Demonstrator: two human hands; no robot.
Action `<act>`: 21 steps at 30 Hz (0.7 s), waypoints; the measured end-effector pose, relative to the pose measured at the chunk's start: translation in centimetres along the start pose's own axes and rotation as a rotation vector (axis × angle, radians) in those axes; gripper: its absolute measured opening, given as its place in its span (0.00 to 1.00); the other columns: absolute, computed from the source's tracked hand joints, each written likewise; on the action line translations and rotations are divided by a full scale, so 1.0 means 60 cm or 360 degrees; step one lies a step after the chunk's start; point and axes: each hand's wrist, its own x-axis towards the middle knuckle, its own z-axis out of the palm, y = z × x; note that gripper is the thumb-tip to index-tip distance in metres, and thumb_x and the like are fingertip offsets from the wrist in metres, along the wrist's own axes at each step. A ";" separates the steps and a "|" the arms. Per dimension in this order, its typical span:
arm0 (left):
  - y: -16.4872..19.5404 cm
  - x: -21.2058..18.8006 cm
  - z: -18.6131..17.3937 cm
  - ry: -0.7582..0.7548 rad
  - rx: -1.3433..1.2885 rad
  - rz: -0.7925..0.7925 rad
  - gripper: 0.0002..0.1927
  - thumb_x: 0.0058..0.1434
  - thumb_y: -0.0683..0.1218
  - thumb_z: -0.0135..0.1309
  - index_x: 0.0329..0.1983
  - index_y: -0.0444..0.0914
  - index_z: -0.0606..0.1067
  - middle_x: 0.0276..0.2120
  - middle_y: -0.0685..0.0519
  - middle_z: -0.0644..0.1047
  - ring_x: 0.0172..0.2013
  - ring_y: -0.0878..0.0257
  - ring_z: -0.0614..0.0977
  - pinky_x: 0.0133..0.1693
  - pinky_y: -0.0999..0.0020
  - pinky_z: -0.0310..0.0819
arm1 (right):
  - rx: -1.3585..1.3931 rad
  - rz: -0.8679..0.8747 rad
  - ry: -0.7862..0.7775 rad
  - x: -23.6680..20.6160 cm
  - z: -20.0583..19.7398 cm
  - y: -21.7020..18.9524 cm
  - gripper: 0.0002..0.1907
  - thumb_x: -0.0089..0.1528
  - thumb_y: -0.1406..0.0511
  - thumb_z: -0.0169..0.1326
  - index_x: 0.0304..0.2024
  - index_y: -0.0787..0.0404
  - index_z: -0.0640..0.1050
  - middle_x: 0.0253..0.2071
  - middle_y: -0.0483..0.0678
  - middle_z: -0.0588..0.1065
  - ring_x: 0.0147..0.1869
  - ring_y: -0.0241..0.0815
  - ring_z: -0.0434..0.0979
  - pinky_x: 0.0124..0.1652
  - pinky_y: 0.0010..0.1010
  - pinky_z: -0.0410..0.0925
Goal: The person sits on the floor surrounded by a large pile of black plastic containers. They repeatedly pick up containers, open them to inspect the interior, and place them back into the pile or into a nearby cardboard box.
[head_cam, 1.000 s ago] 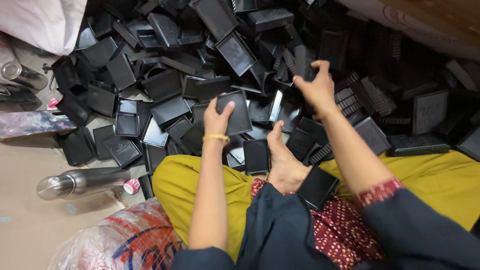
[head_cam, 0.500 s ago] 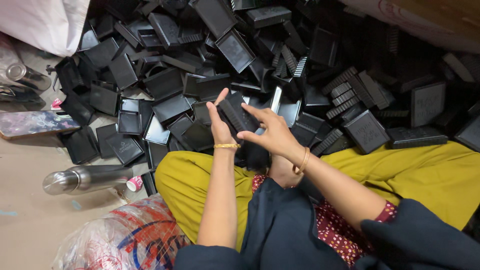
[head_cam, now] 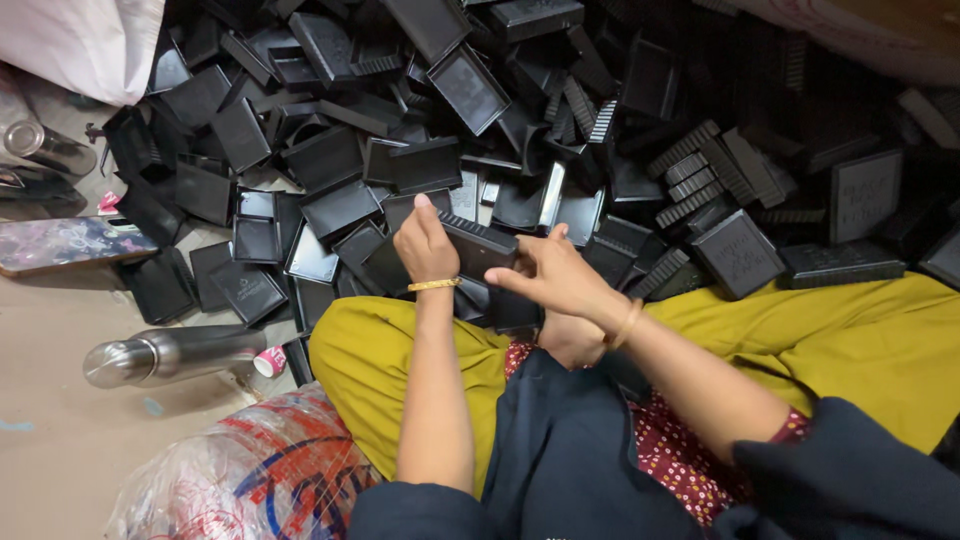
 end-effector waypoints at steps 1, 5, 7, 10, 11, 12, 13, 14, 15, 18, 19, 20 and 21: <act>0.008 -0.002 -0.002 -0.0018 -0.0006 -0.0040 0.32 0.76 0.58 0.35 0.30 0.29 0.76 0.28 0.35 0.78 0.34 0.37 0.79 0.39 0.47 0.69 | -0.0433 -0.0038 0.0162 -0.005 0.004 -0.007 0.25 0.61 0.50 0.62 0.44 0.67 0.81 0.28 0.55 0.80 0.33 0.45 0.78 0.69 0.36 0.54; 0.020 0.006 0.003 0.0074 -0.0145 0.0099 0.29 0.78 0.57 0.37 0.36 0.32 0.79 0.33 0.39 0.80 0.38 0.41 0.82 0.44 0.50 0.73 | -0.0291 -0.0195 0.0333 -0.014 -0.018 -0.044 0.23 0.58 0.50 0.62 0.37 0.65 0.83 0.25 0.53 0.79 0.28 0.43 0.78 0.56 0.37 0.59; 0.003 0.030 0.009 -0.0235 -0.0040 0.0171 0.23 0.75 0.55 0.40 0.39 0.35 0.79 0.35 0.42 0.78 0.39 0.44 0.80 0.44 0.51 0.73 | -0.0251 -0.0183 0.0512 -0.017 -0.067 -0.066 0.21 0.58 0.52 0.62 0.38 0.64 0.83 0.28 0.54 0.79 0.29 0.41 0.79 0.35 0.35 0.71; -0.046 0.084 0.019 -0.0298 0.0606 0.0488 0.13 0.61 0.51 0.49 0.42 0.40 0.79 0.38 0.46 0.76 0.41 0.47 0.78 0.42 0.52 0.72 | 0.0457 -0.0141 0.1210 -0.043 -0.212 -0.084 0.17 0.66 0.57 0.61 0.33 0.66 0.80 0.30 0.51 0.78 0.32 0.44 0.77 0.34 0.36 0.70; -0.063 0.097 0.027 -0.0249 0.0901 0.0627 0.13 0.55 0.49 0.53 0.42 0.42 0.79 0.39 0.47 0.76 0.42 0.47 0.77 0.41 0.52 0.71 | 0.1215 -0.0890 0.1100 -0.057 -0.256 -0.085 0.14 0.66 0.56 0.55 0.42 0.59 0.79 0.39 0.48 0.80 0.43 0.42 0.83 0.48 0.37 0.79; -0.078 0.106 0.036 -0.0283 0.1116 0.0674 0.11 0.55 0.47 0.54 0.42 0.43 0.78 0.40 0.49 0.75 0.43 0.50 0.77 0.44 0.51 0.72 | 0.1450 -0.1017 0.1119 -0.076 -0.295 -0.081 0.23 0.74 0.52 0.46 0.49 0.65 0.79 0.45 0.53 0.83 0.51 0.43 0.85 0.58 0.35 0.80; -0.089 0.114 0.045 -0.0316 0.1333 0.0721 0.10 0.55 0.46 0.56 0.41 0.45 0.78 0.40 0.51 0.75 0.44 0.52 0.77 0.46 0.50 0.72 | 0.1374 -0.1027 0.1182 -0.073 -0.320 -0.073 0.21 0.73 0.54 0.47 0.48 0.65 0.80 0.44 0.53 0.83 0.49 0.42 0.85 0.56 0.34 0.80; -0.097 0.120 0.053 -0.0350 0.1553 0.0767 0.10 0.55 0.44 0.57 0.41 0.46 0.77 0.41 0.53 0.75 0.45 0.54 0.77 0.48 0.49 0.73 | 0.1300 -0.1035 0.1245 -0.066 -0.343 -0.062 0.20 0.72 0.55 0.48 0.47 0.65 0.81 0.42 0.52 0.82 0.47 0.42 0.84 0.53 0.32 0.79; -0.100 0.124 0.061 -0.0380 0.1483 0.0788 0.08 0.57 0.43 0.58 0.41 0.45 0.77 0.41 0.52 0.75 0.45 0.53 0.78 0.46 0.50 0.73 | 0.1226 -0.1044 0.1307 -0.056 -0.363 -0.046 0.19 0.71 0.57 0.48 0.46 0.65 0.82 0.41 0.52 0.82 0.44 0.41 0.84 0.51 0.31 0.79; -0.084 0.123 0.073 -0.0485 0.1176 0.0812 0.07 0.62 0.43 0.59 0.42 0.40 0.75 0.41 0.49 0.74 0.43 0.48 0.79 0.43 0.52 0.74 | 0.0173 -0.0437 0.0914 0.030 -0.343 0.032 0.09 0.68 0.63 0.57 0.41 0.64 0.81 0.37 0.49 0.81 0.37 0.36 0.82 0.39 0.26 0.76; -0.072 0.115 0.073 -0.0532 0.1009 0.0794 0.08 0.62 0.43 0.60 0.42 0.39 0.74 0.41 0.47 0.75 0.41 0.48 0.79 0.42 0.52 0.75 | 0.0034 0.0077 0.0738 0.070 -0.326 0.061 0.15 0.67 0.58 0.58 0.36 0.65 0.83 0.31 0.52 0.81 0.31 0.38 0.81 0.34 0.27 0.75; -0.060 0.109 0.072 -0.0572 0.0843 0.0779 0.09 0.62 0.43 0.60 0.43 0.37 0.74 0.41 0.46 0.75 0.40 0.47 0.79 0.41 0.51 0.75 | -0.0164 0.0533 0.0623 0.119 -0.305 0.088 0.27 0.67 0.49 0.55 0.35 0.69 0.81 0.31 0.53 0.82 0.30 0.41 0.83 0.34 0.31 0.76; -0.048 0.102 0.067 -0.0460 0.0627 0.0765 0.08 0.63 0.42 0.58 0.45 0.37 0.74 0.41 0.46 0.76 0.40 0.47 0.80 0.41 0.53 0.76 | -0.0513 0.0647 0.0588 0.146 -0.285 0.119 0.37 0.69 0.43 0.50 0.36 0.73 0.84 0.34 0.64 0.83 0.38 0.55 0.86 0.45 0.39 0.76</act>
